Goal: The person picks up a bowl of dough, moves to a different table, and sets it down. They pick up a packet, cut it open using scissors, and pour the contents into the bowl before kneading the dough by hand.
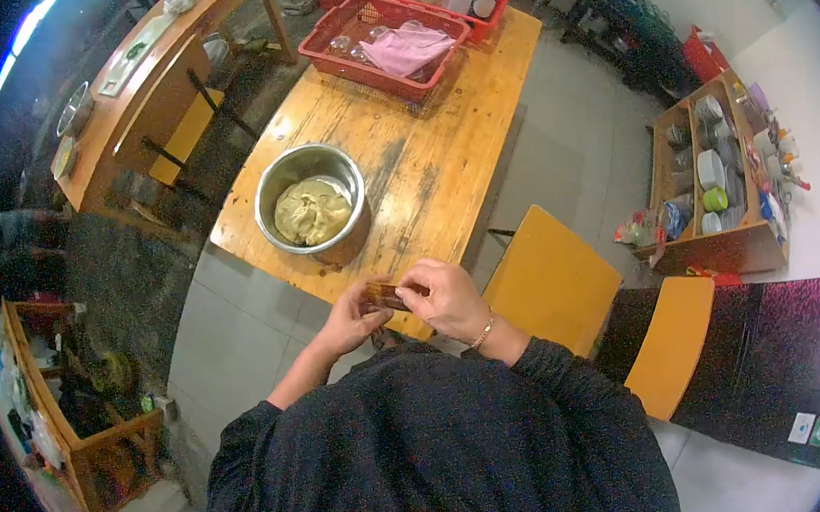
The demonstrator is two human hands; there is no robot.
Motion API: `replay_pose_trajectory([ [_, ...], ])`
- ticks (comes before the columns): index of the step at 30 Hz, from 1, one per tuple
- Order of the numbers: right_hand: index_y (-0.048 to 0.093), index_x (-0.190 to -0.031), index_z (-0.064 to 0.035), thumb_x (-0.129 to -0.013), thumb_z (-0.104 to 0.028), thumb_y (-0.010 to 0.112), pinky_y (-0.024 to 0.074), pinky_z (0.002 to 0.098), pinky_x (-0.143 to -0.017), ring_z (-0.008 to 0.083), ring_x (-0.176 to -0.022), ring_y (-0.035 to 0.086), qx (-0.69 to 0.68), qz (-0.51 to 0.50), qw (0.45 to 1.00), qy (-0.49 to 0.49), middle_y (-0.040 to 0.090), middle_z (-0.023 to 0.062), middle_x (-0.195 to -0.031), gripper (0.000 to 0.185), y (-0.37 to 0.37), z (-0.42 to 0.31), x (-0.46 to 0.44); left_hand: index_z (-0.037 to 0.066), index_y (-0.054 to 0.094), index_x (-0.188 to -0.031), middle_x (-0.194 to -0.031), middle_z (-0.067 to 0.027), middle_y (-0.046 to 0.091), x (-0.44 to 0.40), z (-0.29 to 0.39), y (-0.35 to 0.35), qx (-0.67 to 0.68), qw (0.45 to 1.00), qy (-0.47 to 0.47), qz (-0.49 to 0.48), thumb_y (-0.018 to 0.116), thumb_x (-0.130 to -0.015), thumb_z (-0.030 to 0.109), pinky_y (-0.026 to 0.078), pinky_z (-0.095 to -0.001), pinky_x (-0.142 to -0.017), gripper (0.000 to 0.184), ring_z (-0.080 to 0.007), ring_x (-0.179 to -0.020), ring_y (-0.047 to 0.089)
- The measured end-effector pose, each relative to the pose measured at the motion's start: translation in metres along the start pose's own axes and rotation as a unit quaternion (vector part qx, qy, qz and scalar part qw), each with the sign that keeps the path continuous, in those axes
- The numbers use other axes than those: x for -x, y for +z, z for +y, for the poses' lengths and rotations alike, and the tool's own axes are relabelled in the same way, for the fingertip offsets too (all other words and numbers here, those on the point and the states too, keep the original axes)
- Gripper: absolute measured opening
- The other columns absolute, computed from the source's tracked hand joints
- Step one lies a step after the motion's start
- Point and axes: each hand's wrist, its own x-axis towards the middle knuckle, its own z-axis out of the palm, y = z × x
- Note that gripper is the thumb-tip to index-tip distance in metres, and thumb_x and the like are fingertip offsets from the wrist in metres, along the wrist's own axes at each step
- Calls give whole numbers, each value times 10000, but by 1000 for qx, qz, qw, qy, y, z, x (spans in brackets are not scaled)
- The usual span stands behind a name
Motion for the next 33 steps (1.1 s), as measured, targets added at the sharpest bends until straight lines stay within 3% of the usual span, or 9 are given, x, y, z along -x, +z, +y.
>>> replay_pose_trajectory([
  [3, 660, -823, 12, -812, -74, 693, 480, 294, -621, 189, -679, 606, 53, 5, 998, -18, 616, 99, -752, 93, -10, 7, -16, 34, 393, -1354, -1255, -141, 520, 4, -24, -29, -141, 976, 70, 149, 696, -827, 73, 495, -347, -899, 609, -220, -1104, 545],
  [7, 663, -804, 2, -791, -135, 691, 488, 350, -622, 274, -676, 605, 100, 67, 993, -4, 613, 140, -771, 140, -35, 32, -44, 24, 312, -1428, -1405, -159, 341, 2, -65, -96, -109, 918, -3, 381, 750, -812, 227, 495, -399, -900, 783, -265, -1118, 519],
  [10, 675, -805, 2, -790, -143, 693, 494, 355, -638, 280, -698, 617, 155, 121, 980, 18, 628, 146, -790, 147, -62, 71, -75, 31, 222, -1486, -1424, -171, 308, -10, -73, -136, -88, 887, -72, 447, 723, -835, 314, 512, -416, -887, 869, -293, -1160, 508],
  [13, 682, -823, 8, -793, -144, 692, 498, 355, -648, 280, -715, 624, 165, 167, 972, 29, 640, 152, -811, 155, -89, 113, -110, 40, 34, -1522, -1548, -208, 180, -29, -54, -146, 25, 899, -107, 424, 665, -894, 297, 501, -429, -896, 927, -368, -1290, 424],
  [17, 689, -844, 8, -799, -143, 693, 502, 356, -666, 278, -729, 631, 161, 201, 966, 19, 648, 156, -822, 157, -114, 162, -165, 196, -1, -1497, -1459, -231, 284, -55, -41, -136, 138, 929, -47, 341, 565, -922, 80, 603, -403, -697, 816, -375, -1138, 569],
  [18, 689, -845, 6, -808, -143, 693, 501, 353, -679, 282, -726, 633, 146, 206, 967, 36, 647, 155, -817, 153, -117, 170, -180, 270, -1, -1468, -1408, -228, 333, -63, -36, -125, 149, 910, -51, 383, 487, -896, -55, 628, -362, -625, 819, -356, -1027, 628],
  [21, 690, -849, 2, -814, -144, 690, 500, 350, -679, 287, -717, 635, 68, 201, 975, 63, 650, 154, -798, 150, -118, 219, -227, 322, -79, -1482, -1414, -220, 346, -75, -28, -110, 166, 885, -62, 431, 451, -864, -113, 626, -403, -649, 923, -363, -997, 639],
  [29, 696, -862, -14, -838, -157, 665, 499, 354, -669, 279, -729, 649, 42, 157, 986, 39, 668, 158, -798, 148, -101, 295, -319, 298, -47, -1508, -1385, -232, 384, -105, -17, -95, 217, 810, -116, 533, 407, -775, -170, 615, -306, -523, 980, -303, -790, 677],
  [33, 693, -869, -11, -837, -167, 666, 500, 359, -671, 285, -727, 648, 71, 141, 987, 31, 665, 159, -792, 161, -98, 299, -333, 299, -66, -1510, -1409, -244, 376, -141, -18, -63, 212, 841, -90, 489, 396, -782, -188, 613, -298, -518, 990, -319, -804, 683],
])
